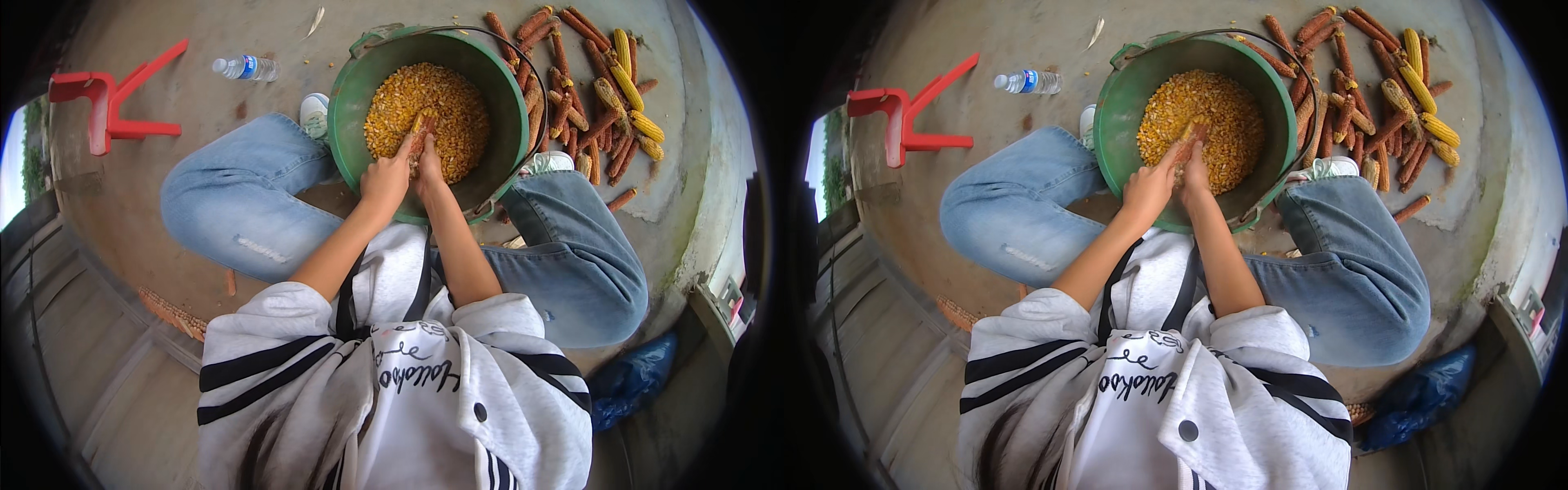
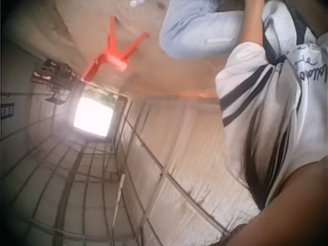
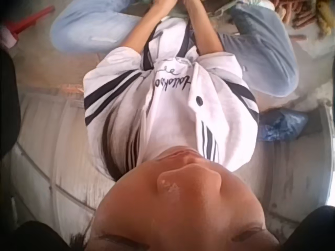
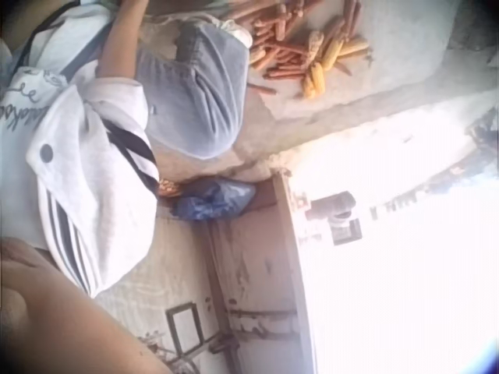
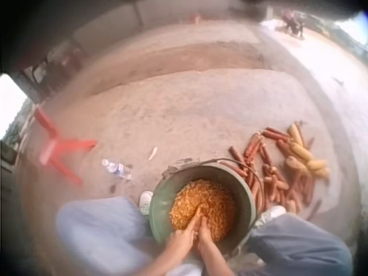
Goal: The person sits on the floor and manually removes corn kernels from dried cobs by hand, dropping the kernels into a green bucket. The person handles multiple cobs one at a time, rotating them to remove kernels until the cob is bare, then discards the cob to the side.
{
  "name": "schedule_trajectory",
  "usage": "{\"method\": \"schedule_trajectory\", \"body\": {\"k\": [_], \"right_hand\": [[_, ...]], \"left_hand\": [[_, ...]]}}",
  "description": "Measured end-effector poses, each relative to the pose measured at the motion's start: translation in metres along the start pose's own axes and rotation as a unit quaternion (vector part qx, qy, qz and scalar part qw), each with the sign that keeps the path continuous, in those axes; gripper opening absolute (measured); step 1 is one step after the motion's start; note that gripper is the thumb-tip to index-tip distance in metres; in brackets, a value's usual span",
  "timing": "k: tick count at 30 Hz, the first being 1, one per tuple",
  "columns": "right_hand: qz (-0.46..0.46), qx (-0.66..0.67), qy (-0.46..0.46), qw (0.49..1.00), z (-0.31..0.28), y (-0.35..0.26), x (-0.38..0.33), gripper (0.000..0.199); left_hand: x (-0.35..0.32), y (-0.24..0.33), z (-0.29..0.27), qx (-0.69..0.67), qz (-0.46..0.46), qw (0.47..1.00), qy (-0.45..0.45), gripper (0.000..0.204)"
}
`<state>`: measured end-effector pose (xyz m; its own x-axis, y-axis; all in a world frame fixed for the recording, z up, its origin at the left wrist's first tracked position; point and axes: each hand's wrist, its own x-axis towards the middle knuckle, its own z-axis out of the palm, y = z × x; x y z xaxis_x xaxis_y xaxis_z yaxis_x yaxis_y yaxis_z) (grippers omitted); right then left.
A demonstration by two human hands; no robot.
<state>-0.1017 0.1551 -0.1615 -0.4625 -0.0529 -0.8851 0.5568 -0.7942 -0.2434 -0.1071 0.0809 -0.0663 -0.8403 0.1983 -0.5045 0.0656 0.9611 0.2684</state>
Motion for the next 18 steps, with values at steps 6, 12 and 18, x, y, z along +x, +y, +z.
{"method": "schedule_trajectory", "body": {"k": [6, 12, 18], "right_hand": [[0.037, -0.010, -0.031, 0.999, 0.006, 0.002, -0.014, 0.050], [0.063, 0.037, 0.004, 0.997, 0.008, -0.009, -0.020, 0.057], [0.038, -0.015, -0.023, 0.999, 0.002, 0.005, -0.010, 0.056]], "left_hand": [[0.059, -0.005, 0.007, -0.041, 0.003, 0.999, -0.001, 0.043], [0.006, -0.001, -0.015, -0.078, 0.040, 0.996, -0.037, 0.044], [0.040, -0.004, 0.003, -0.012, -0.011, 1.000, 0.006, 0.044]]}}
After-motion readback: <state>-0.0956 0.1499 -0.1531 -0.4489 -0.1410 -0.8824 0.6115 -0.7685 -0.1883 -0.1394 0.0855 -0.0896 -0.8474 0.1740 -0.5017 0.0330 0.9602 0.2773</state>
